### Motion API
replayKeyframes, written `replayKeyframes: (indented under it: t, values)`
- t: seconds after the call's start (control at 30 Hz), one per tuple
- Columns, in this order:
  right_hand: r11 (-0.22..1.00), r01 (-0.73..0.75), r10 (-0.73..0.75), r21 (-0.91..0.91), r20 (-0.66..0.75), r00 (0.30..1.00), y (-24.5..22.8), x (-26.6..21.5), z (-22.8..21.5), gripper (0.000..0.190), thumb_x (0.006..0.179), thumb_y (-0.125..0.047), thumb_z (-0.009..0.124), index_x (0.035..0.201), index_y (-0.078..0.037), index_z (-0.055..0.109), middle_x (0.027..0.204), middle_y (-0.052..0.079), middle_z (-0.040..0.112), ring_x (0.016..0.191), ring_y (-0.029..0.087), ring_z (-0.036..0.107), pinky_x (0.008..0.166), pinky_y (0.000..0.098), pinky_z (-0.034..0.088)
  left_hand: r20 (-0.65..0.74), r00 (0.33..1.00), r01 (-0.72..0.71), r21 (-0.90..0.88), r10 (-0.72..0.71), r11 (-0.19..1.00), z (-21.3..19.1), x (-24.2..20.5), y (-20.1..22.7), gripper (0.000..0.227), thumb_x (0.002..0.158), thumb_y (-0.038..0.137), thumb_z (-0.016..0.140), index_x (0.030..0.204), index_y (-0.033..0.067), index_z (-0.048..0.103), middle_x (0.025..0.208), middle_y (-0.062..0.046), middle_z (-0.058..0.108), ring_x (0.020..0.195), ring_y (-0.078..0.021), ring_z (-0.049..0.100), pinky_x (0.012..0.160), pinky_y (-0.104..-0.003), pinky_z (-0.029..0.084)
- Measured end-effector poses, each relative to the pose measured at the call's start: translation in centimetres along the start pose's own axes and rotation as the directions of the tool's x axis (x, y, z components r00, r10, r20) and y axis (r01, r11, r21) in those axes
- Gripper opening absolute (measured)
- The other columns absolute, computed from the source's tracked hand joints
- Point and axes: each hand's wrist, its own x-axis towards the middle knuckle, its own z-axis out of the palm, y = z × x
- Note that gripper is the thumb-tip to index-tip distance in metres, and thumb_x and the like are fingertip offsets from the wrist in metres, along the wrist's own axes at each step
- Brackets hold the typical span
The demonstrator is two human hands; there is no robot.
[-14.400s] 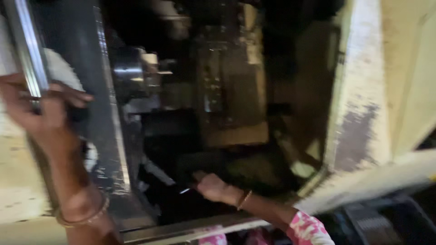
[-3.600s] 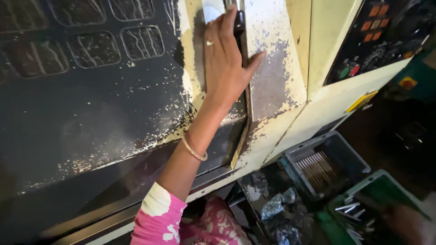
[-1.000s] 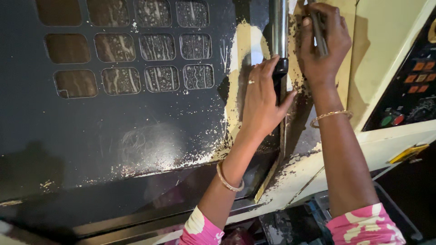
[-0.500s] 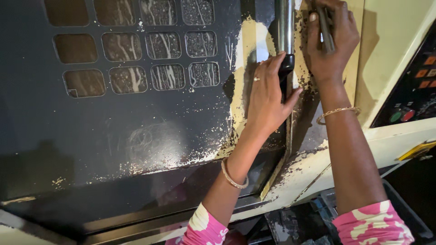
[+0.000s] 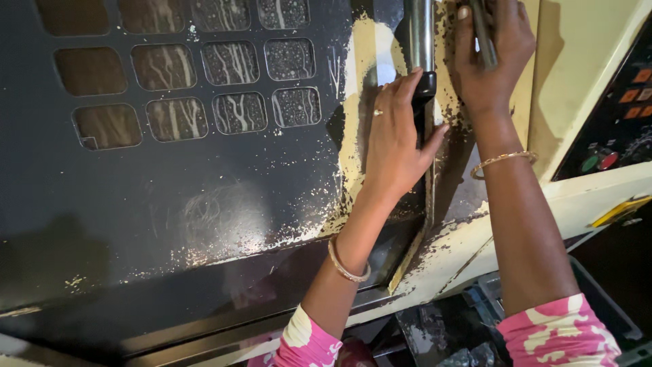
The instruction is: The person operates a metalworking machine by opening and closing its door, inserting small metal rods into the chuck, and using a lever to engage the machine. The person repeats this cycle multiple times, retrieving rods from a nearby container and placing them into the machine.
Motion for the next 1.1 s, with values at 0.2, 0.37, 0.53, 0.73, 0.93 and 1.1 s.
replayKeyframes:
  t: [0.2, 0.37, 0.53, 0.73, 0.93, 1.1]
  values:
    - [0.996, 0.011, -0.010, -0.083, 0.013, 1.000, -0.3, 0.2, 0.0, 0.008, 0.106, 0.001, 0.063, 0.113, 0.003, 0.061, 0.102, 0.021, 0.066, 0.097, 0.043, 0.062, 0.084, 0.0487, 0.049, -0.010, 1.000, -0.002, 0.015, 0.002, 1.000, 0.1, 0.0, 0.0, 0.092, 0.090, 0.023, 0.082, 0.158, 0.0081, 0.023, 0.148, -0.025, 0.047, 0.137, -0.0427, 0.049, 0.115, -0.051, 0.047]
    - [0.999, 0.028, -0.028, -0.047, -0.007, 1.000, -0.4, 0.2, -0.1, 0.013, 0.103, 0.003, 0.060, 0.116, 0.003, 0.060, 0.102, 0.021, 0.065, 0.091, 0.042, 0.060, 0.080, 0.0481, 0.049, -0.015, 1.000, -0.006, 0.017, 0.006, 1.000, 0.0, 0.0, 0.0, 0.093, 0.088, 0.024, 0.082, 0.158, 0.0084, 0.022, 0.147, -0.025, 0.048, 0.136, -0.0441, 0.050, 0.115, -0.053, 0.048]
    - [0.996, 0.081, -0.082, -0.042, -0.014, 0.997, 0.4, -0.2, -0.4, 0.010, 0.103, 0.005, 0.061, 0.112, 0.003, 0.060, 0.101, 0.021, 0.064, 0.092, 0.042, 0.060, 0.078, 0.0472, 0.047, -0.002, 1.000, 0.014, 0.014, -0.014, 1.000, 0.3, -0.2, -0.2, 0.091, 0.092, 0.025, 0.082, 0.159, 0.0095, 0.022, 0.145, -0.025, 0.048, 0.128, -0.0412, 0.053, 0.108, -0.050, 0.049]
    - [0.991, 0.099, -0.100, -0.093, -0.014, 0.995, 1.2, -0.7, -0.2, 0.009, 0.102, 0.004, 0.066, 0.106, 0.003, 0.058, 0.095, 0.020, 0.061, 0.086, 0.042, 0.057, 0.073, 0.0462, 0.042, 0.005, 1.000, -0.004, 0.019, 0.004, 1.000, 0.5, -0.2, -0.6, 0.095, 0.091, 0.026, 0.082, 0.160, 0.0101, 0.019, 0.147, -0.025, 0.047, 0.130, -0.0414, 0.051, 0.108, -0.050, 0.049]
    - [0.995, 0.071, -0.072, -0.067, -0.010, 0.997, 1.9, -1.1, 0.0, 0.011, 0.102, 0.005, 0.066, 0.108, 0.002, 0.057, 0.094, 0.019, 0.060, 0.085, 0.041, 0.056, 0.074, 0.0458, 0.042, -0.002, 1.000, -0.004, 0.038, 0.004, 0.999, 0.7, -0.4, -0.7, 0.096, 0.090, 0.026, 0.082, 0.160, 0.0098, 0.018, 0.148, -0.025, 0.046, 0.137, -0.0435, 0.049, 0.113, -0.052, 0.049]
    - [0.989, 0.105, -0.108, -0.101, -0.022, 0.994, 2.9, -1.4, 0.2, 0.011, 0.101, 0.005, 0.067, 0.105, 0.002, 0.057, 0.093, 0.019, 0.059, 0.085, 0.041, 0.055, 0.073, 0.0461, 0.041, -0.003, 1.000, 0.003, 0.038, -0.003, 0.999, 0.7, -0.4, -0.7, 0.095, 0.091, 0.027, 0.082, 0.160, 0.0103, 0.019, 0.147, -0.025, 0.045, 0.135, -0.0441, 0.051, 0.111, -0.051, 0.053]
